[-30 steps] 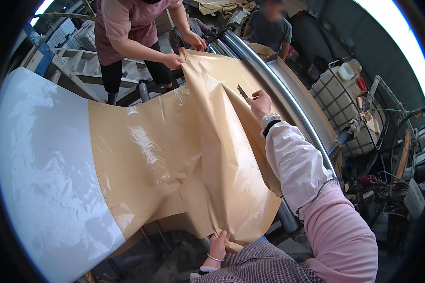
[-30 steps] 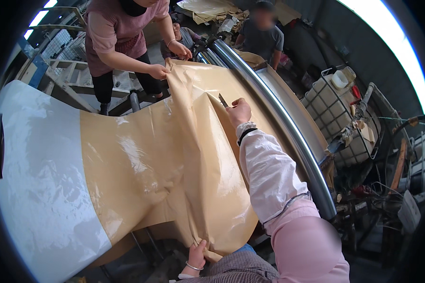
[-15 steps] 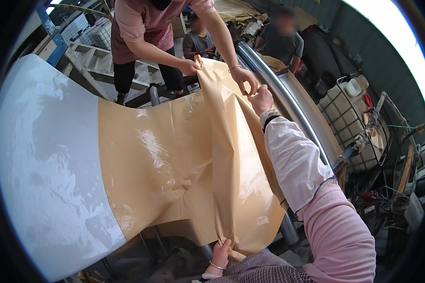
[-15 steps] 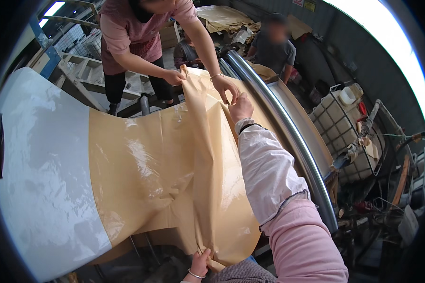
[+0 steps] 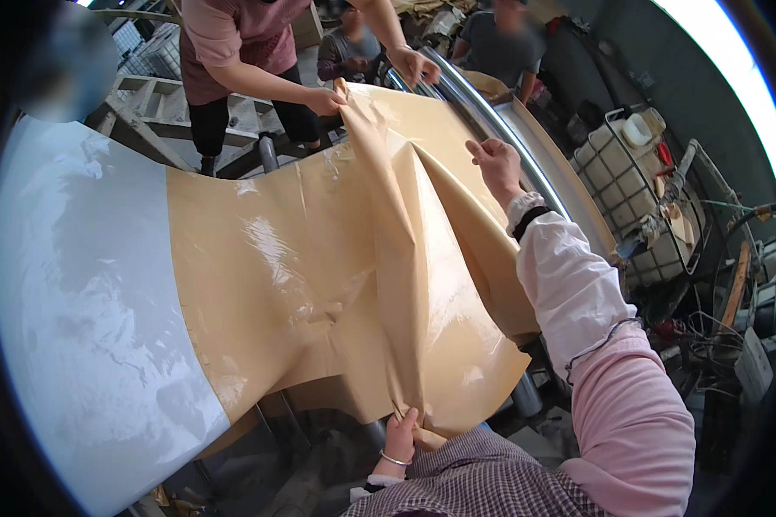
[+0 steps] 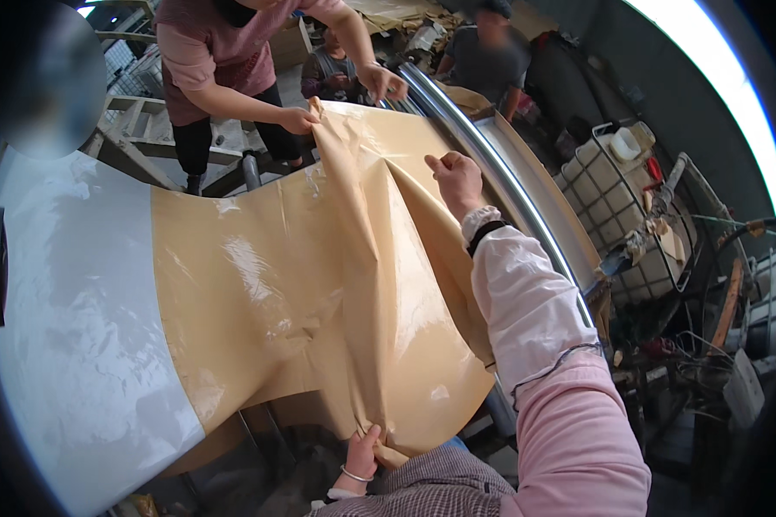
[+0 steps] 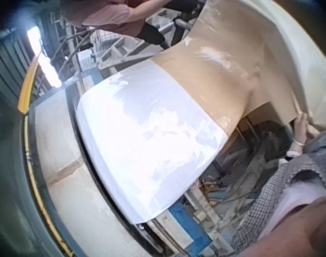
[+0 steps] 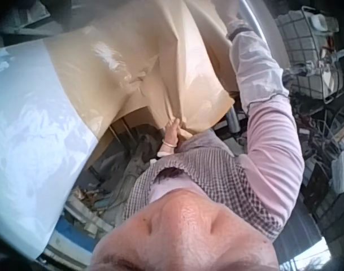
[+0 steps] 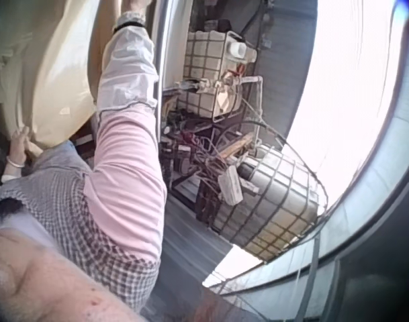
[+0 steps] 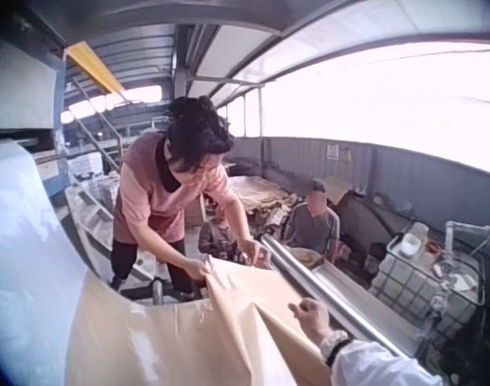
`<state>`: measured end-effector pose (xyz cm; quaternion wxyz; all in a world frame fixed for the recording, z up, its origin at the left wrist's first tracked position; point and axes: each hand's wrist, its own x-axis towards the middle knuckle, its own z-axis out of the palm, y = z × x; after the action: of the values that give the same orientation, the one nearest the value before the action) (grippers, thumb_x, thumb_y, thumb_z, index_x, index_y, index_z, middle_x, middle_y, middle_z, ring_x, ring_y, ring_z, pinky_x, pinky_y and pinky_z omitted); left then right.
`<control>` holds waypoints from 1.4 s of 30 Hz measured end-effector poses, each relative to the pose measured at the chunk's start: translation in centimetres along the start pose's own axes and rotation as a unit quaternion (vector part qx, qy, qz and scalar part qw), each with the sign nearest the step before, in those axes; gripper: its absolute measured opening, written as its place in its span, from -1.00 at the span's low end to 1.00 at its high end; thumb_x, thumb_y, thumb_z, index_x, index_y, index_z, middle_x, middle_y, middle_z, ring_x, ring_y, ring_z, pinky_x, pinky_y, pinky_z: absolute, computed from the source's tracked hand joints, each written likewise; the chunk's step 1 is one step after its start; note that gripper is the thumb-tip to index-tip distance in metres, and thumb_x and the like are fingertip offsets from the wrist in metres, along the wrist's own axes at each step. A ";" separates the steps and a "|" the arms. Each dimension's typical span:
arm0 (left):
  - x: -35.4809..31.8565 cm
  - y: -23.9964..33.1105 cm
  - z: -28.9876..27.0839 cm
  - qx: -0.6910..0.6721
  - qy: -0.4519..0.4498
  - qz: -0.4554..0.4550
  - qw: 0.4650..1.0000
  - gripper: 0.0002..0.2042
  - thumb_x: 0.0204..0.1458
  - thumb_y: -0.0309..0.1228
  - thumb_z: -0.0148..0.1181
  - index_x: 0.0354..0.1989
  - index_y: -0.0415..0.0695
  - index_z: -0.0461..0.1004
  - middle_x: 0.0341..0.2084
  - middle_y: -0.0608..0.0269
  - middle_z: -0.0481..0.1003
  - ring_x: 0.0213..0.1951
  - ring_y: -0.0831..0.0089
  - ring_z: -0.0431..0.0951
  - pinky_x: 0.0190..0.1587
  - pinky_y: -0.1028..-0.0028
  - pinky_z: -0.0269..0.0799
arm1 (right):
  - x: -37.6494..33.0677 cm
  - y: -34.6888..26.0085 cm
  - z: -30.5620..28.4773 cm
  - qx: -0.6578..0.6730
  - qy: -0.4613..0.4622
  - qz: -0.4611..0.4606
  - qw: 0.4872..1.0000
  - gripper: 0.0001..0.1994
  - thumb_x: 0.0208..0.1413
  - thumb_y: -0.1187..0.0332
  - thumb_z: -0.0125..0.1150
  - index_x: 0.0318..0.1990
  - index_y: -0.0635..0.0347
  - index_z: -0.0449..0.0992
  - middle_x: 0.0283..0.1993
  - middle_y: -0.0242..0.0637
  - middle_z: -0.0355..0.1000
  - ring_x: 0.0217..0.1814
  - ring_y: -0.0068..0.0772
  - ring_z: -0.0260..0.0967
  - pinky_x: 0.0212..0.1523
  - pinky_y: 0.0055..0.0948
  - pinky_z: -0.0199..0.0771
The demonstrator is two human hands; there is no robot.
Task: The person guides a laminated sheet along an industrial roller machine, takes a small blade from a coworker, and slices across the sheet. The person then removes the cut piece and holds the sheet flat over the rollers.
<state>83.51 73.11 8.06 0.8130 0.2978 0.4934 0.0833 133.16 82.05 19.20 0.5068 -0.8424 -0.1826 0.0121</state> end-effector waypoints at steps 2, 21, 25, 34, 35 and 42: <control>-0.3 0.7 0.2 0.034 0.008 0.002 0.999 -0.86 0.00 -0.48 0.03 -0.25 -0.18 0.37 -0.42 0.37 0.40 -0.35 0.55 0.42 -0.26 0.55 0.35 | -3.0 2.5 -4.0 0.000 0.003 0.003 1.000 -0.69 0.02 0.16 0.12 -0.52 0.26 0.50 -0.61 -0.27 0.43 -0.53 -0.52 0.38 -0.46 -0.50 0.29; -2.7 6.1 2.9 0.139 -0.025 -0.024 0.990 -0.66 0.09 -0.41 -0.07 0.02 -0.29 0.18 -0.12 0.17 0.33 -0.09 0.38 0.36 -0.02 0.43 0.28 | -42.5 29.1 -18.4 -0.015 0.069 0.485 0.872 -0.82 -0.14 0.46 0.15 -0.31 0.29 0.50 -0.42 -0.33 0.45 -0.38 -0.55 0.35 -0.33 -0.57 0.34; -2.7 6.0 3.2 0.168 0.012 -0.031 0.985 -0.64 0.09 -0.41 -0.08 0.05 -0.29 0.14 -0.08 0.14 0.31 -0.08 0.37 0.35 -0.01 0.42 0.27 | -41.4 34.1 -11.4 0.179 0.121 0.559 0.800 -0.82 -0.14 0.50 0.10 -0.30 0.26 0.45 -0.54 -0.44 0.34 -0.61 -0.68 0.16 -0.64 -0.68 0.13; -2.3 5.8 3.1 0.203 0.044 -0.034 0.978 -0.61 0.10 -0.41 -0.10 0.08 -0.30 0.10 -0.03 0.09 0.29 -0.03 0.33 0.34 0.03 0.37 0.25 | -37.7 40.8 -2.1 0.373 0.211 0.696 0.576 -0.84 0.01 0.27 0.09 -0.46 0.12 0.32 -0.62 -0.38 0.28 -0.71 -0.59 0.16 -0.74 -0.65 0.14; -2.2 5.7 3.0 0.212 0.043 -0.024 0.976 -0.60 0.10 -0.40 -0.11 0.09 -0.32 0.08 -0.03 0.07 0.28 -0.03 0.32 0.34 0.04 0.36 0.25 | -37.5 41.3 -1.7 0.398 0.194 0.705 0.554 -0.80 0.01 0.21 0.13 -0.45 0.07 0.29 -0.63 -0.38 0.26 -0.72 -0.56 0.17 -0.74 -0.63 0.18; -1.9 5.6 2.3 0.207 0.063 -0.066 0.974 -0.60 0.10 -0.40 -0.13 0.08 -0.33 0.06 -0.06 0.03 0.28 -0.05 0.28 0.35 0.01 0.35 0.27 | -36.8 44.3 2.3 0.403 0.254 0.714 0.513 -0.80 0.04 0.17 0.13 -0.38 0.05 0.33 -0.62 -0.44 0.21 -0.61 -0.60 0.19 -0.69 -0.67 0.21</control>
<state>85.41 75.91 13.48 0.7048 0.4209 0.5683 -0.0562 111.44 53.67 -26.03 0.6371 -0.3615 0.6414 0.2280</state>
